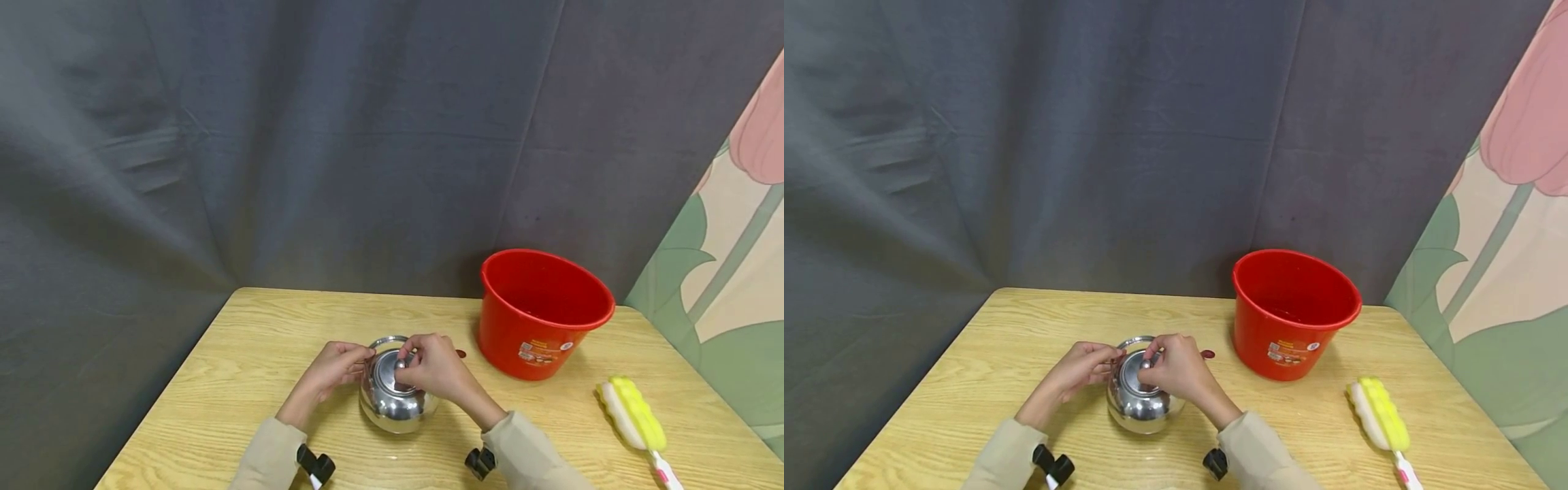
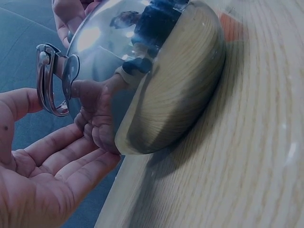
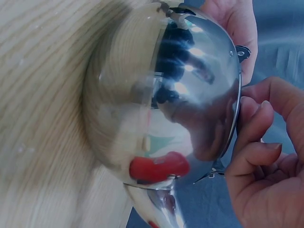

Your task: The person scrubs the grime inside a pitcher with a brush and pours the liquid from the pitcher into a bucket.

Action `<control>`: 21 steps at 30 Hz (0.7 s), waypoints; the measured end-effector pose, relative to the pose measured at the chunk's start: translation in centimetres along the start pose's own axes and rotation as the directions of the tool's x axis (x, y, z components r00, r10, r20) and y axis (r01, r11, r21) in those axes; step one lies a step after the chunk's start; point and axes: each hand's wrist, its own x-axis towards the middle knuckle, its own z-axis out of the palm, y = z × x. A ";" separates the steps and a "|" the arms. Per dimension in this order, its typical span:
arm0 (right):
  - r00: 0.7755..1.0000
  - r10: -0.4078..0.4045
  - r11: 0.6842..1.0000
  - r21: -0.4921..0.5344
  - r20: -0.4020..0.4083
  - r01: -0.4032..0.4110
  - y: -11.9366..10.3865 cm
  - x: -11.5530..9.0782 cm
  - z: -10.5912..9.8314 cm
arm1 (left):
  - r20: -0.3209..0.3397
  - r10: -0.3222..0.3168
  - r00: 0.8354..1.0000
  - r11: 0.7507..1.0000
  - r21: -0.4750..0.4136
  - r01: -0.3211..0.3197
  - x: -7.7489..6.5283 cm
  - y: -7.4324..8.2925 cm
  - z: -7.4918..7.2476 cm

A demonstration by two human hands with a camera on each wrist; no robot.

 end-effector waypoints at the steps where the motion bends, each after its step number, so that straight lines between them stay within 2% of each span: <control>1: 1.000 -0.002 1.000 -0.001 0.001 0.002 0.0 0.0 0.1 | 0.002 -0.001 1.000 1.000 -0.001 0.001 0.0 0.0 0.0; 9: 1.000 -0.020 1.000 0.011 -0.004 0.020 0.0 0.1 0.1 | 0.005 0.005 1.000 1.000 -0.012 -0.005 0.2 0.4 -0.1; 16: 0.999 -0.005 1.000 0.017 0.035 0.005 0.3 -0.4 -0.3 | 0.018 0.001 1.000 1.000 -0.006 -0.001 0.4 0.3 0.3; 21: 0.999 -0.034 0.999 0.007 0.008 0.034 0.5 -0.5 -0.1 | 0.021 0.004 1.000 1.000 0.010 -0.004 0.4 0.0 0.0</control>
